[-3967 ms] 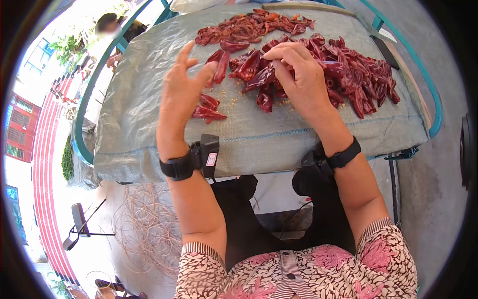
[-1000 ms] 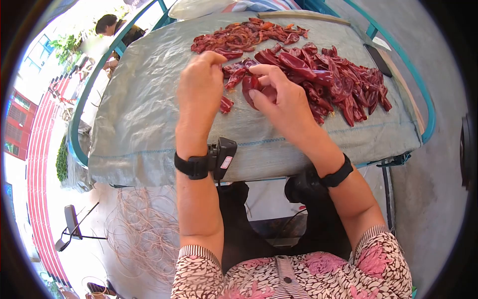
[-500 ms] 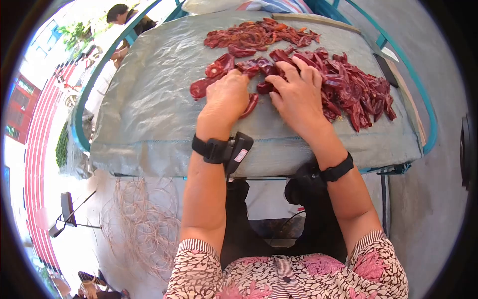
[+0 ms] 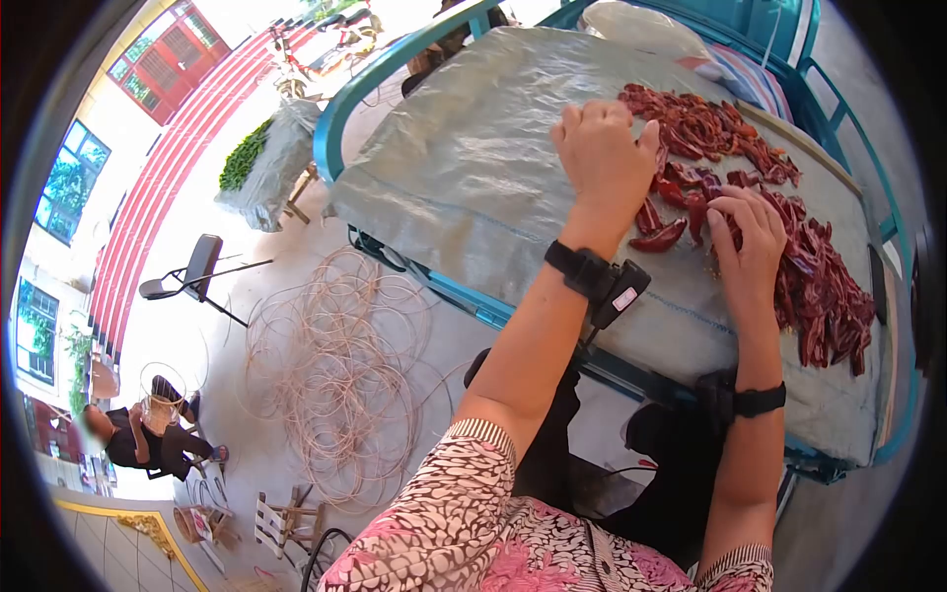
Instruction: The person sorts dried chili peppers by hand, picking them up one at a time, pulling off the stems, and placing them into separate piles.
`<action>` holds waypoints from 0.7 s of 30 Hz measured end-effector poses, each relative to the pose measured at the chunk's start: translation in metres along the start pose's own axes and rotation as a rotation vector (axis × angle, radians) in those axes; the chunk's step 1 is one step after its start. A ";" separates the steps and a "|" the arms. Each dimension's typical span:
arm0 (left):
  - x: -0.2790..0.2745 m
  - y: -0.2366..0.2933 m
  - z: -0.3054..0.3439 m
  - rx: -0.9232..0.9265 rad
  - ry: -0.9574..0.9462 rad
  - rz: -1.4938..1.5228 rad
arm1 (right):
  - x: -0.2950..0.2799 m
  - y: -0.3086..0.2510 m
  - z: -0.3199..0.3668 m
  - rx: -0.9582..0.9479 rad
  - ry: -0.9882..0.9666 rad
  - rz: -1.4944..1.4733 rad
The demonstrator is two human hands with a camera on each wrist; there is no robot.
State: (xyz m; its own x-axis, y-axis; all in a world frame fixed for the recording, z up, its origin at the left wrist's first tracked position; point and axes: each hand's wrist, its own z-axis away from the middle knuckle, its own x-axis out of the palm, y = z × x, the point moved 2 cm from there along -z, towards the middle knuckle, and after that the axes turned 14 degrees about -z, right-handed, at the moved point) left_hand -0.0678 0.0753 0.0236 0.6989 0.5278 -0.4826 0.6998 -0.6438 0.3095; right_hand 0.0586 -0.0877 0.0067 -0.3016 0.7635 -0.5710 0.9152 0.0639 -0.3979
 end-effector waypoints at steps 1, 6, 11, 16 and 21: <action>0.005 -0.008 0.003 -0.040 0.014 -0.004 | 0.000 0.001 0.000 0.033 -0.025 -0.038; 0.026 -0.025 0.012 -0.192 -0.208 0.206 | 0.004 0.009 0.000 0.005 -0.018 0.324; 0.044 -0.025 0.017 -0.181 -0.155 0.246 | 0.013 0.021 0.000 0.000 -0.063 0.512; 0.063 -0.033 0.020 -0.269 -0.459 0.364 | 0.014 0.015 -0.002 0.014 -0.153 0.423; 0.065 -0.036 0.021 -0.309 -0.500 0.478 | 0.022 0.013 -0.001 0.043 -0.197 0.423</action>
State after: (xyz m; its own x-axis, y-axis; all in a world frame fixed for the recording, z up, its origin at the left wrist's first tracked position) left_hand -0.0504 0.1217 -0.0359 0.8377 -0.1314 -0.5300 0.3988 -0.5159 0.7581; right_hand 0.0639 -0.0698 -0.0103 0.0469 0.5797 -0.8135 0.9579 -0.2569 -0.1278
